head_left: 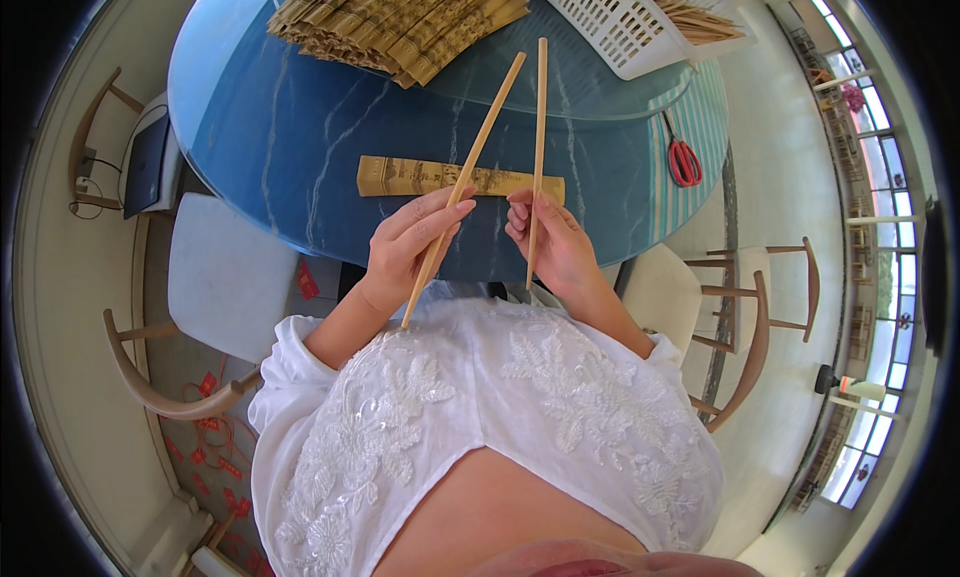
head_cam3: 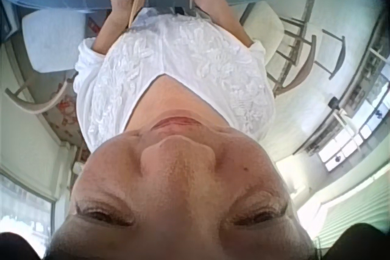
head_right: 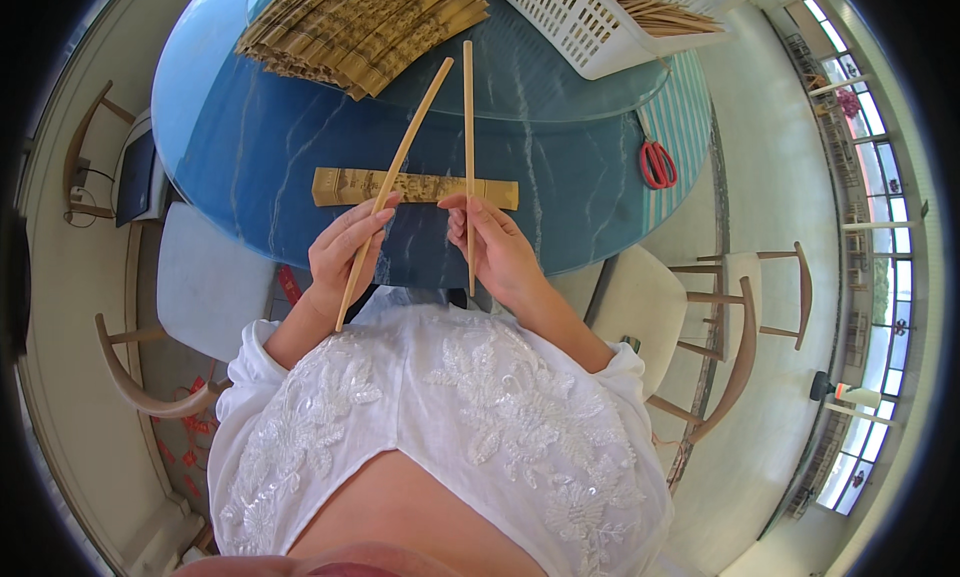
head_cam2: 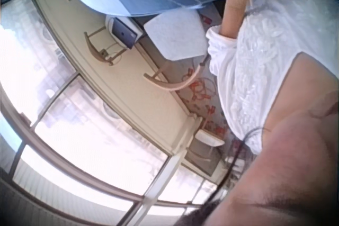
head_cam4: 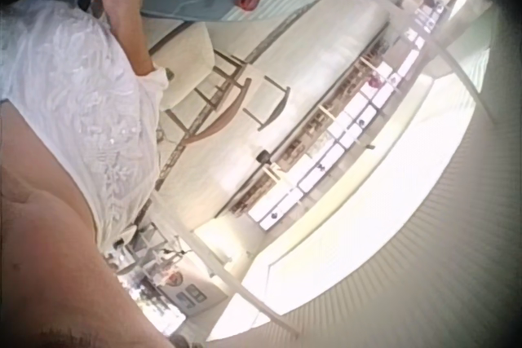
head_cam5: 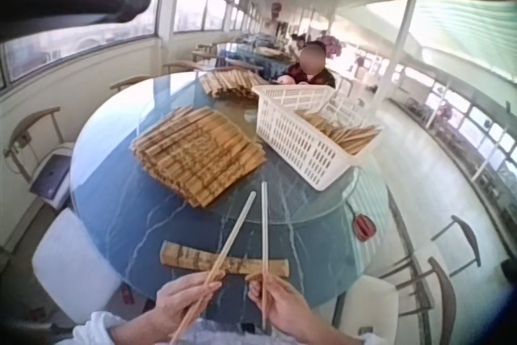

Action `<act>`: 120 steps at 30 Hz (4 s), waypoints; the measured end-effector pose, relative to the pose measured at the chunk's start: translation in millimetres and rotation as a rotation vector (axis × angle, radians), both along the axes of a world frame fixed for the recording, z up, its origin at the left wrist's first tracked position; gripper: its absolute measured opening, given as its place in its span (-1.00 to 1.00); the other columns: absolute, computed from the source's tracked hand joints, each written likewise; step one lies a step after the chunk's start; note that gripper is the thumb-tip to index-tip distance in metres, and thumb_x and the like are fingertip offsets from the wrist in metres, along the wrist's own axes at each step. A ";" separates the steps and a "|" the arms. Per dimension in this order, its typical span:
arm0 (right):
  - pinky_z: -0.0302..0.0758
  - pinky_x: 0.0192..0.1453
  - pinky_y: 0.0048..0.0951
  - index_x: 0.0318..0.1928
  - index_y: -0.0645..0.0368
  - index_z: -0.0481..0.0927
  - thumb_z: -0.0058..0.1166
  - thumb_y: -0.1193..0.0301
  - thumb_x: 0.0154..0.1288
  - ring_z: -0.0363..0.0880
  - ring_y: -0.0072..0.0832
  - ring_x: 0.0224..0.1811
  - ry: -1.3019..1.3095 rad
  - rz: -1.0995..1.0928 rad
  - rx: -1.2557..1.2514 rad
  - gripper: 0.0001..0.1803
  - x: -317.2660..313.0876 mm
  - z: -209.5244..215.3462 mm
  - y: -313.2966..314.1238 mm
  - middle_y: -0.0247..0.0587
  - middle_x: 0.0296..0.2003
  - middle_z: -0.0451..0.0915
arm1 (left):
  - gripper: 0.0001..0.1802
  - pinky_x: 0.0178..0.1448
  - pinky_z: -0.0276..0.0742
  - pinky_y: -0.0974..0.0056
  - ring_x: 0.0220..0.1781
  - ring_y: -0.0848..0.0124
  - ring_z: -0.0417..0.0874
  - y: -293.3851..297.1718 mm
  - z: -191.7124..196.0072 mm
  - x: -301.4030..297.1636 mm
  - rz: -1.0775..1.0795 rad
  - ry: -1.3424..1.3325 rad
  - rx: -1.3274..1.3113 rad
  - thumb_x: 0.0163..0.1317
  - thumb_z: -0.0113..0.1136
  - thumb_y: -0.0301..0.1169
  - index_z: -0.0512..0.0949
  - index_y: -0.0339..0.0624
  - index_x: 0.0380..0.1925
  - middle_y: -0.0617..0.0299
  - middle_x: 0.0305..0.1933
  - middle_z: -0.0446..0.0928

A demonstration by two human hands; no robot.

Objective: The person assembles bamboo fans by inserting thin bamboo sticks into slots on folded bamboo sheets. The person repeatedly picks up a bamboo sheet, inserts a stick, and places the assembled unit on the table.

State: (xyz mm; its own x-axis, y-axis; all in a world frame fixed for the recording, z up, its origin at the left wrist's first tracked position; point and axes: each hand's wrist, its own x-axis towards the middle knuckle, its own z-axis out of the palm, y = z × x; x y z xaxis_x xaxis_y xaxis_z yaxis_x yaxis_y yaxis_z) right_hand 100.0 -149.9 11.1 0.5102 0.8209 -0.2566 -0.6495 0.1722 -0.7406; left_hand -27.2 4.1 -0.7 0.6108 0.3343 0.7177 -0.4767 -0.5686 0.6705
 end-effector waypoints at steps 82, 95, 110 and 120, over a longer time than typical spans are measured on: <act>0.58 -0.43 -0.39 -0.24 0.31 0.47 -0.12 0.33 0.41 0.53 -0.45 -0.51 -0.572 -0.515 -0.096 -0.74 105.9 -9.1 -117.2 -0.11 -0.44 0.51 | -0.90 -0.08 0.41 0.22 -0.20 0.21 0.46 -12.8 -14.2 129.6 -0.322 0.423 0.330 0.07 0.19 -0.54 0.49 -0.23 -0.39 0.17 -0.29 0.43; 0.60 -0.40 -0.39 -0.25 0.32 0.50 -0.06 0.36 0.38 0.57 -0.46 -0.50 -0.505 -0.422 -0.099 -0.77 91.3 -10.1 -82.3 -0.11 -0.44 0.55 | -0.88 -0.12 0.43 0.22 -0.22 0.20 0.47 -11.5 -8.6 124.8 -0.256 0.342 0.283 0.02 0.22 -0.57 0.50 -0.21 -0.40 0.17 -0.30 0.44; 0.56 -0.40 -0.38 -0.22 0.27 0.48 -0.11 0.27 0.41 0.52 -0.45 -0.48 -0.351 -0.674 0.149 -0.72 103.0 -2.3 -74.4 -0.09 -0.42 0.55 | -0.71 -0.50 0.28 0.36 -0.60 0.46 0.38 -7.7 -11.6 109.4 -0.273 0.360 -0.158 0.19 0.19 -0.27 0.51 -0.27 -0.56 0.28 -0.63 0.38; 0.53 -0.43 -0.44 -0.09 0.28 0.44 -0.12 0.27 0.41 0.49 -0.49 -0.50 -0.338 -0.490 0.089 -0.70 94.3 3.7 -56.0 -0.13 -0.44 0.52 | -0.64 -0.29 0.33 0.51 -0.42 0.61 0.39 -9.0 -2.5 111.1 -0.263 0.463 -0.988 0.33 0.06 -0.13 0.55 -0.23 -0.41 0.34 -0.46 0.48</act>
